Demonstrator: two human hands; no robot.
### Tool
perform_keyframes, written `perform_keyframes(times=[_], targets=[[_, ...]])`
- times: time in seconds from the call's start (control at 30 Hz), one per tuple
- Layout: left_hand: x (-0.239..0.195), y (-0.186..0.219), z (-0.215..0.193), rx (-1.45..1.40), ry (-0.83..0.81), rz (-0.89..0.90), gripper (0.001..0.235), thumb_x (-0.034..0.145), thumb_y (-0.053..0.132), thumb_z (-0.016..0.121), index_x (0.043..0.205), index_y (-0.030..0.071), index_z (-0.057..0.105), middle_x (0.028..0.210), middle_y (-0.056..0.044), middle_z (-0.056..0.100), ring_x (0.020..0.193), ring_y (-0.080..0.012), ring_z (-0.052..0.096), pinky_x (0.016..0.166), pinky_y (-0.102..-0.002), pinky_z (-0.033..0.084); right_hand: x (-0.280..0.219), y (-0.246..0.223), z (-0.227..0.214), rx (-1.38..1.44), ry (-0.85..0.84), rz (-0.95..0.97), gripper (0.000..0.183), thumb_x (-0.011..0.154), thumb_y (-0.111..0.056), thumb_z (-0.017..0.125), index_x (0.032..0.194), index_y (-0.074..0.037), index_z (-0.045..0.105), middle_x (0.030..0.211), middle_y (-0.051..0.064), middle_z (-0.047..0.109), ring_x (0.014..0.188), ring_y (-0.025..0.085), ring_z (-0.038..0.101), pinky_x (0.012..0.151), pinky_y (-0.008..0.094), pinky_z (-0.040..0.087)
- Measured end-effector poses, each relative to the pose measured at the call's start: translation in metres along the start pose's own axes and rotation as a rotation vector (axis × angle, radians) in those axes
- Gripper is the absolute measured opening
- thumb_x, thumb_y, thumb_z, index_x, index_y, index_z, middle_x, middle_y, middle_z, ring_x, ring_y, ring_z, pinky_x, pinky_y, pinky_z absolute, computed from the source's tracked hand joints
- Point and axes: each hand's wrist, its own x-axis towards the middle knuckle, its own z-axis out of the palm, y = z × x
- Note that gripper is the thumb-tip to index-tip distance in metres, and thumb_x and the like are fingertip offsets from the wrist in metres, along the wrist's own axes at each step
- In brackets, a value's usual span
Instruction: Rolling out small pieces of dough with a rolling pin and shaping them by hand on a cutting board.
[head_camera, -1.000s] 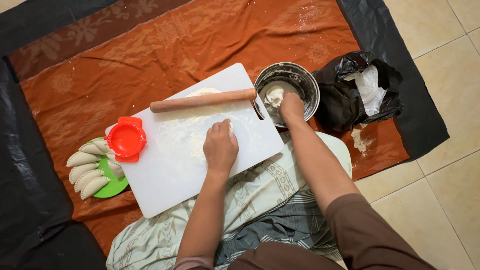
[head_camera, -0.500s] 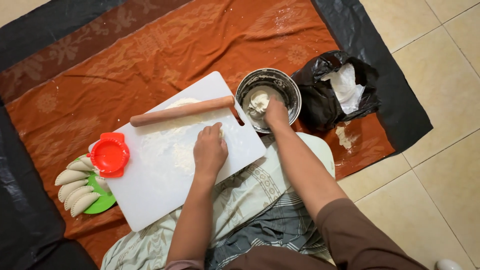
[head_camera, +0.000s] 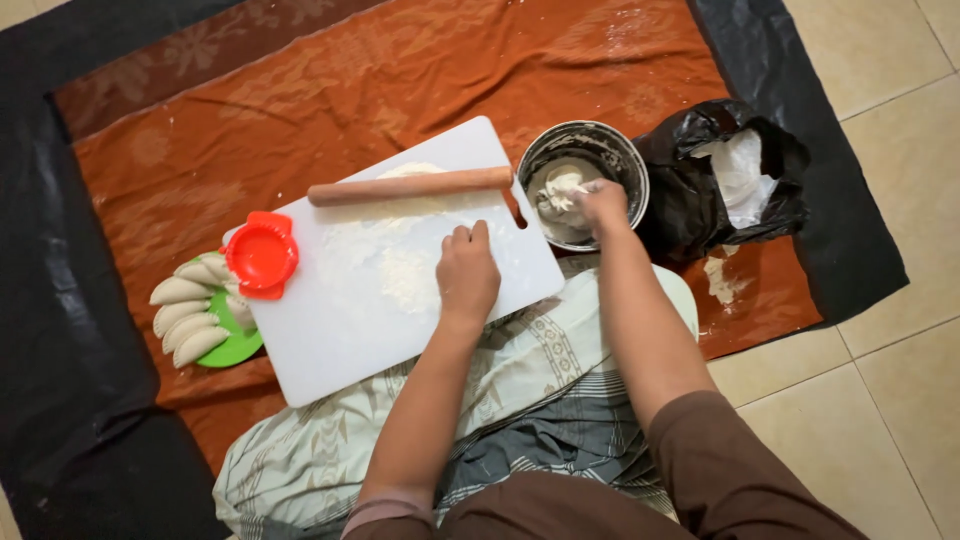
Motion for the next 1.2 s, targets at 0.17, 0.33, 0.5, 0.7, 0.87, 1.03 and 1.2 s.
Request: perform_keyframes(times=[0.17, 0.33, 0.5, 0.7, 0.87, 1.03, 1.2], targets=[[-0.003, -0.003, 0.003, -0.032, 0.053, 0.011, 0.030, 0.089, -0.007, 0.057, 0.117, 0.002, 0.064, 0.092, -0.013, 0.061, 0.085, -0.0262, 0.065, 0.062, -0.040, 0.063, -0.006, -0.002, 0.006, -0.023, 0.023, -0.047, 0.023, 0.083, -0.015, 0.076, 0.105, -0.021, 0.082, 0.100, 0.017, 0.077, 0.099, 0.037, 0.073, 0.077, 0.047, 0.061], [-0.003, -0.006, 0.005, -0.047, 0.035, -0.006, 0.026, 0.090, -0.006, 0.056, 0.113, 0.004, 0.064, 0.091, -0.011, 0.059, 0.084, -0.0237, 0.062, 0.064, -0.039, 0.064, -0.032, -0.012, -0.009, -0.069, -0.042, -0.207, 0.026, 0.094, -0.011, 0.064, 0.115, -0.018, 0.079, 0.118, 0.021, 0.073, 0.117, 0.043, 0.066, 0.096, 0.054, 0.055], [-0.002, -0.009, 0.008, -0.047, 0.024, -0.016, 0.024, 0.090, -0.003, 0.056, 0.111, 0.006, 0.063, 0.090, -0.009, 0.058, 0.083, -0.0223, 0.062, 0.064, -0.038, 0.063, -0.033, -0.013, -0.002, -0.470, -0.008, -0.338, 0.055, 0.083, -0.023, 0.087, 0.132, -0.005, 0.069, 0.119, 0.026, 0.068, 0.116, 0.046, 0.067, 0.098, 0.053, 0.056], [-0.003, -0.011, 0.006, -0.090, 0.010, -0.038, 0.026, 0.093, 0.002, 0.059, 0.118, 0.006, 0.063, 0.094, -0.009, 0.060, 0.087, -0.0220, 0.063, 0.069, -0.038, 0.063, -0.038, -0.019, -0.006, -0.423, -0.046, -0.282, 0.027, 0.091, -0.007, 0.072, 0.118, -0.007, 0.077, 0.111, 0.029, 0.073, 0.105, 0.048, 0.071, 0.088, 0.057, 0.059], [-0.007, -0.011, -0.005, -0.123, 0.021, -0.034, 0.028, 0.094, 0.005, 0.060, 0.122, 0.007, 0.064, 0.097, -0.010, 0.061, 0.091, -0.0223, 0.064, 0.071, -0.038, 0.063, -0.091, -0.051, -0.031, -0.232, -0.179, -0.281, 0.025, 0.096, -0.005, 0.063, 0.119, -0.006, 0.075, 0.121, 0.031, 0.069, 0.106, 0.048, 0.069, 0.090, 0.058, 0.057], [-0.016, -0.016, 0.000, -0.149, 0.033, -0.030, 0.028, 0.095, 0.009, 0.062, 0.124, 0.007, 0.064, 0.101, -0.011, 0.062, 0.095, -0.0245, 0.065, 0.074, -0.039, 0.063, -0.087, -0.048, -0.029, -0.472, -0.250, -0.331, 0.061, 0.080, -0.003, 0.082, 0.137, 0.004, 0.062, 0.123, 0.037, 0.066, 0.116, 0.052, 0.064, 0.092, 0.062, 0.058], [-0.015, -0.021, 0.006, -0.235, 0.095, -0.030, 0.031, 0.093, 0.009, 0.066, 0.123, 0.008, 0.065, 0.104, -0.011, 0.063, 0.099, -0.0265, 0.066, 0.081, -0.041, 0.062, -0.071, -0.037, -0.022, -0.473, -0.127, -0.272, 0.029, 0.101, -0.017, 0.064, 0.114, 0.008, 0.072, 0.074, 0.026, 0.072, 0.054, 0.034, 0.072, 0.057, 0.052, 0.060]])
